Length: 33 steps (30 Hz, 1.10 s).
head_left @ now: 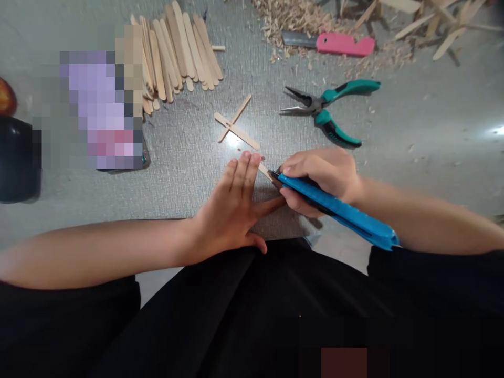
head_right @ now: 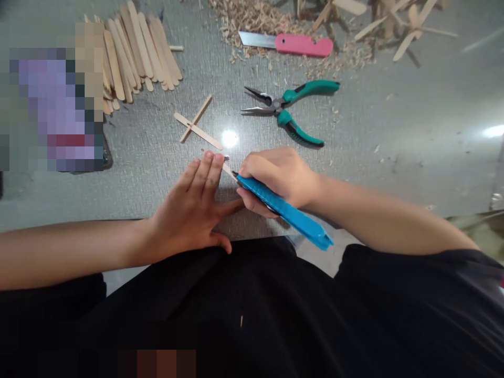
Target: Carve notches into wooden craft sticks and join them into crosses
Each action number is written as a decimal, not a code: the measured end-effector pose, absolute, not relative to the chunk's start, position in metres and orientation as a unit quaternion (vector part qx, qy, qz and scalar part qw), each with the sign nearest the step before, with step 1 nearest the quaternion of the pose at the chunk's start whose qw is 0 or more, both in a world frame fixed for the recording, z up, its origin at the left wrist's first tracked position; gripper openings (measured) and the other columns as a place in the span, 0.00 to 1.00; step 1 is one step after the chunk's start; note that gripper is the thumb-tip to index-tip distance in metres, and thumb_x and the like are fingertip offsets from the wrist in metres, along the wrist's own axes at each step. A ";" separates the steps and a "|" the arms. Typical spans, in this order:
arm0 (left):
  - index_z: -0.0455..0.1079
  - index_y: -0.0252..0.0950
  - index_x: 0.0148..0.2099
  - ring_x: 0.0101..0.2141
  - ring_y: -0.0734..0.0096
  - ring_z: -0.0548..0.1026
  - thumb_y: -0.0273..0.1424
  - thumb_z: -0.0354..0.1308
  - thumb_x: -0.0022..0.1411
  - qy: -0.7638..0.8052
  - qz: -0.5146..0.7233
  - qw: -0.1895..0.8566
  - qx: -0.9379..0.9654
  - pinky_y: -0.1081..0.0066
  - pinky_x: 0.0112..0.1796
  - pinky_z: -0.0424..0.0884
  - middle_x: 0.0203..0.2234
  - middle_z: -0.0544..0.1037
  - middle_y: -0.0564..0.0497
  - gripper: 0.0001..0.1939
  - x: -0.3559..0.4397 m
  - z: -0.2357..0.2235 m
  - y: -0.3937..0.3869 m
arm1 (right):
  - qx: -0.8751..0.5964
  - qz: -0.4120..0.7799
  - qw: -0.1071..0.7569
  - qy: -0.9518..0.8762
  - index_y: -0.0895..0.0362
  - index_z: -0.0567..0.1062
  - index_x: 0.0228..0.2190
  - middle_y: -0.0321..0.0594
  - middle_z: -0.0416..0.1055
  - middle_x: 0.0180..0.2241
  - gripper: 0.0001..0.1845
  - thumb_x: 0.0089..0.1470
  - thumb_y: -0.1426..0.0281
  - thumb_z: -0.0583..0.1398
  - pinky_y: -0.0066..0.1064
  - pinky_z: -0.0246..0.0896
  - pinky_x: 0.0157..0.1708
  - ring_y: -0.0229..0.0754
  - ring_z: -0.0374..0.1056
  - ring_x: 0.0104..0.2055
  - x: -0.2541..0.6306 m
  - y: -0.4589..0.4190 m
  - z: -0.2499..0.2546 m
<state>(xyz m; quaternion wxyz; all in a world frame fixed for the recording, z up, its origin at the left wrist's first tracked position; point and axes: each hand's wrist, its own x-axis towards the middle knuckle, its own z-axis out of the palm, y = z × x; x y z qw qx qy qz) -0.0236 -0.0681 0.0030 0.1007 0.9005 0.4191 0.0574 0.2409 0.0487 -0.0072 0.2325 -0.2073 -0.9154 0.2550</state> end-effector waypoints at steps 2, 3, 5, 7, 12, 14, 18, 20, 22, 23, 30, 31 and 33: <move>0.51 0.36 0.92 0.84 0.05 0.57 0.78 0.78 0.48 0.423 0.041 0.111 0.898 0.25 0.79 0.59 0.86 0.57 0.14 0.86 -0.020 0.010 -0.069 | -0.185 0.251 0.295 -0.904 0.44 0.70 0.48 0.31 0.81 0.34 0.11 0.67 0.66 0.64 0.39 0.76 0.27 0.47 0.82 0.31 0.237 0.048 -0.004; 0.54 0.36 0.91 0.84 0.05 0.57 0.75 0.80 0.49 0.422 0.030 0.122 0.898 0.24 0.80 0.60 0.86 0.58 0.16 0.83 -0.019 0.013 -0.069 | -0.180 0.252 0.316 -0.897 0.44 0.70 0.48 0.31 0.81 0.33 0.12 0.66 0.68 0.64 0.39 0.75 0.26 0.47 0.81 0.30 0.235 0.048 -0.002; 0.59 0.40 0.90 0.85 0.06 0.56 0.70 0.84 0.50 0.421 0.026 0.142 0.896 0.23 0.79 0.61 0.86 0.59 0.20 0.78 -0.019 0.016 -0.068 | -0.187 0.262 0.323 -0.890 0.44 0.72 0.49 0.31 0.82 0.33 0.13 0.65 0.70 0.64 0.39 0.75 0.26 0.47 0.81 0.28 0.233 0.048 0.001; 0.59 0.42 0.90 0.85 0.05 0.55 0.68 0.85 0.50 0.418 0.038 0.147 0.896 0.20 0.78 0.62 0.87 0.60 0.22 0.77 -0.018 0.016 -0.068 | -0.191 0.262 0.314 -0.892 0.44 0.74 0.51 0.31 0.83 0.33 0.14 0.65 0.71 0.64 0.39 0.76 0.27 0.46 0.80 0.27 0.232 0.048 0.005; 0.55 0.43 0.91 0.85 0.07 0.55 0.64 0.86 0.52 0.419 0.031 0.151 0.895 0.17 0.78 0.64 0.87 0.61 0.23 0.77 -0.015 0.014 -0.065 | -0.185 0.245 0.304 -0.902 0.46 0.76 0.53 0.34 0.84 0.35 0.14 0.68 0.70 0.63 0.38 0.79 0.30 0.47 0.83 0.31 0.230 0.047 0.008; 0.56 0.44 0.90 0.85 0.08 0.55 0.64 0.87 0.52 0.421 0.032 0.158 0.892 0.17 0.77 0.65 0.86 0.61 0.24 0.75 -0.014 0.014 -0.065 | -0.185 0.247 0.315 -0.897 0.47 0.76 0.53 0.34 0.85 0.36 0.14 0.68 0.70 0.64 0.37 0.80 0.32 0.46 0.85 0.33 0.230 0.047 0.007; 0.62 0.43 0.86 0.85 0.06 0.53 0.66 0.88 0.46 0.422 0.035 0.173 0.889 0.16 0.78 0.64 0.86 0.62 0.23 0.76 -0.014 0.014 -0.064 | -0.166 0.239 0.322 -0.901 0.49 0.76 0.53 0.37 0.87 0.39 0.14 0.68 0.71 0.66 0.34 0.82 0.33 0.45 0.85 0.34 0.231 0.048 0.003; 0.64 0.39 0.85 0.84 0.04 0.54 0.67 0.89 0.41 0.422 0.041 0.173 0.889 0.16 0.78 0.64 0.85 0.62 0.19 0.78 -0.013 0.015 -0.065 | -0.160 0.234 0.317 -0.905 0.49 0.76 0.54 0.37 0.88 0.40 0.15 0.68 0.71 0.66 0.34 0.83 0.34 0.45 0.86 0.34 0.232 0.048 0.002; 0.66 0.38 0.84 0.84 0.02 0.55 0.66 0.90 0.40 0.426 0.048 0.173 0.887 0.16 0.77 0.65 0.85 0.62 0.18 0.78 -0.013 0.017 -0.066 | -0.158 0.237 0.311 -0.907 0.48 0.76 0.55 0.37 0.89 0.41 0.16 0.68 0.71 0.67 0.35 0.85 0.35 0.46 0.88 0.36 0.233 0.048 0.001; 0.67 0.38 0.84 0.84 0.03 0.55 0.65 0.90 0.41 0.429 0.047 0.174 0.885 0.16 0.77 0.65 0.85 0.62 0.19 0.76 -0.012 0.019 -0.066 | -0.157 0.237 0.311 -0.907 0.47 0.76 0.56 0.37 0.90 0.42 0.17 0.68 0.71 0.67 0.36 0.85 0.35 0.47 0.89 0.37 0.233 0.048 0.001; 0.67 0.34 0.83 0.83 0.03 0.59 0.68 0.89 0.39 0.426 0.008 0.133 0.895 0.22 0.78 0.68 0.83 0.63 0.14 0.79 -0.011 0.021 -0.067 | -0.146 0.202 0.302 -0.920 0.51 0.77 0.53 0.40 0.88 0.42 0.13 0.70 0.71 0.67 0.35 0.83 0.34 0.46 0.86 0.38 0.234 0.047 0.002; 0.66 0.35 0.84 0.83 0.03 0.59 0.69 0.88 0.40 0.423 0.008 0.129 0.897 0.21 0.77 0.69 0.83 0.64 0.15 0.79 -0.012 0.020 -0.067 | -0.141 0.199 0.293 -0.924 0.52 0.77 0.53 0.42 0.88 0.43 0.12 0.70 0.72 0.67 0.34 0.83 0.35 0.45 0.86 0.38 0.235 0.048 0.004; 0.62 0.37 0.86 0.83 0.04 0.58 0.72 0.85 0.43 0.420 0.003 0.121 0.899 0.20 0.76 0.69 0.84 0.65 0.18 0.80 -0.013 0.019 -0.067 | -0.120 0.185 0.278 -0.935 0.55 0.77 0.54 0.43 0.87 0.43 0.11 0.72 0.72 0.68 0.34 0.80 0.34 0.45 0.83 0.37 0.236 0.049 0.006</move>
